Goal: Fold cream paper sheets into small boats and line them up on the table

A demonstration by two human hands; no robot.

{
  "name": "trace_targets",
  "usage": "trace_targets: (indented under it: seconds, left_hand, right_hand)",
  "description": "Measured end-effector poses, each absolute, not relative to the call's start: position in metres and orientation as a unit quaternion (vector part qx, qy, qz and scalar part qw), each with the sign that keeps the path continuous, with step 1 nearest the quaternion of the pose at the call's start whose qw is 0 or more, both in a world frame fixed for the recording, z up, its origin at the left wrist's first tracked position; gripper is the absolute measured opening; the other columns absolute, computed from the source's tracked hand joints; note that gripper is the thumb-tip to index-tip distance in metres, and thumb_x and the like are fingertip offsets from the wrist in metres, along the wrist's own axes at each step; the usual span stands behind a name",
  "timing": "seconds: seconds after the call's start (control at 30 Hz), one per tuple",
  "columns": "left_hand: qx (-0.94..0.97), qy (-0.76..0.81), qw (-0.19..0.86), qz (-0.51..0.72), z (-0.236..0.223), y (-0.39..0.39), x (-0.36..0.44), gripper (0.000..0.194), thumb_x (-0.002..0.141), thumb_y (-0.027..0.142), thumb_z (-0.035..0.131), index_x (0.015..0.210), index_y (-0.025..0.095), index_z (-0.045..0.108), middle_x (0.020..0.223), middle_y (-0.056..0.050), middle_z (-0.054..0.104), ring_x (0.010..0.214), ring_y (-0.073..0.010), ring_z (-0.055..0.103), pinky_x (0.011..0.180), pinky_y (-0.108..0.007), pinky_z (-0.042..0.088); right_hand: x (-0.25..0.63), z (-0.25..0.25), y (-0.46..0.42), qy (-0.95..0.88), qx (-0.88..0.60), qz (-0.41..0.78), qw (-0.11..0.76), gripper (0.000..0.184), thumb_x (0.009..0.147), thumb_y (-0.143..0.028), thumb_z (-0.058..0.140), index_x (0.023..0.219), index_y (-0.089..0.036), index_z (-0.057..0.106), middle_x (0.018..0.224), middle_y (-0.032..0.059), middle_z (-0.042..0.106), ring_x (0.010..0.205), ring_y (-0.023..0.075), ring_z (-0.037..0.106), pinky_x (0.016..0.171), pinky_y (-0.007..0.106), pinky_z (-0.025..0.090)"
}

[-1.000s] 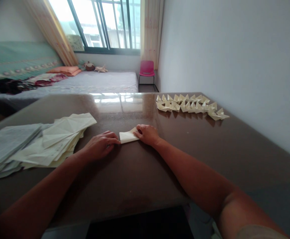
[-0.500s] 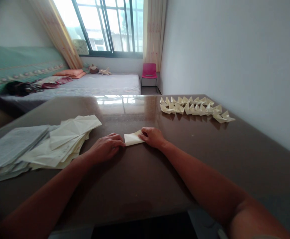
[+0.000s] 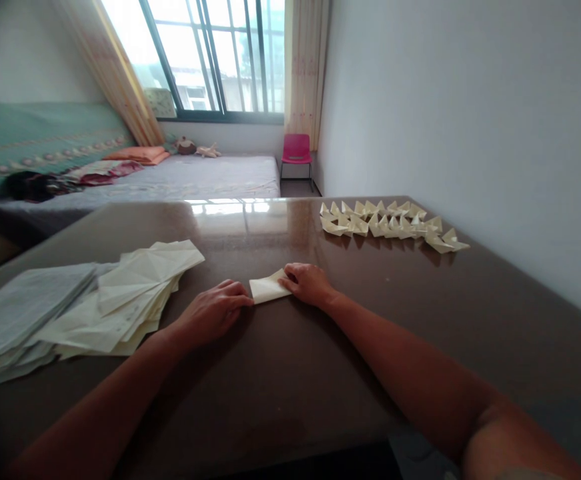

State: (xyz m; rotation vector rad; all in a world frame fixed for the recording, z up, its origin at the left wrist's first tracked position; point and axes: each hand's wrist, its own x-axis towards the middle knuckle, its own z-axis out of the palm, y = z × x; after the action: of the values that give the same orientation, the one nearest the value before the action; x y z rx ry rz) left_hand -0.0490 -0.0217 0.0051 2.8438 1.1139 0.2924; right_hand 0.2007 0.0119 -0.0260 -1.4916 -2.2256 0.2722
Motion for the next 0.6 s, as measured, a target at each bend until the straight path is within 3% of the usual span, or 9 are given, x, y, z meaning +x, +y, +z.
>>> trace_targets:
  seconds: [0.6]
  left_hand:
    - [0.924,0.372,0.026,0.087,0.0066,-0.0255,-0.0467,0.029,0.089,0.019,0.041,0.103,0.026,0.066,0.098,-0.004,0.061,0.093,-0.0193,0.054,0.075,-0.029,0.047]
  right_hand:
    - [0.1981,-0.0230,0.0103,-0.801,-0.551,0.081,0.220,0.026,0.084,-0.041,0.054,0.069,-0.020,0.053,0.067,-0.0017,0.056,0.058,0.0106,0.042,0.054,0.025,0.021]
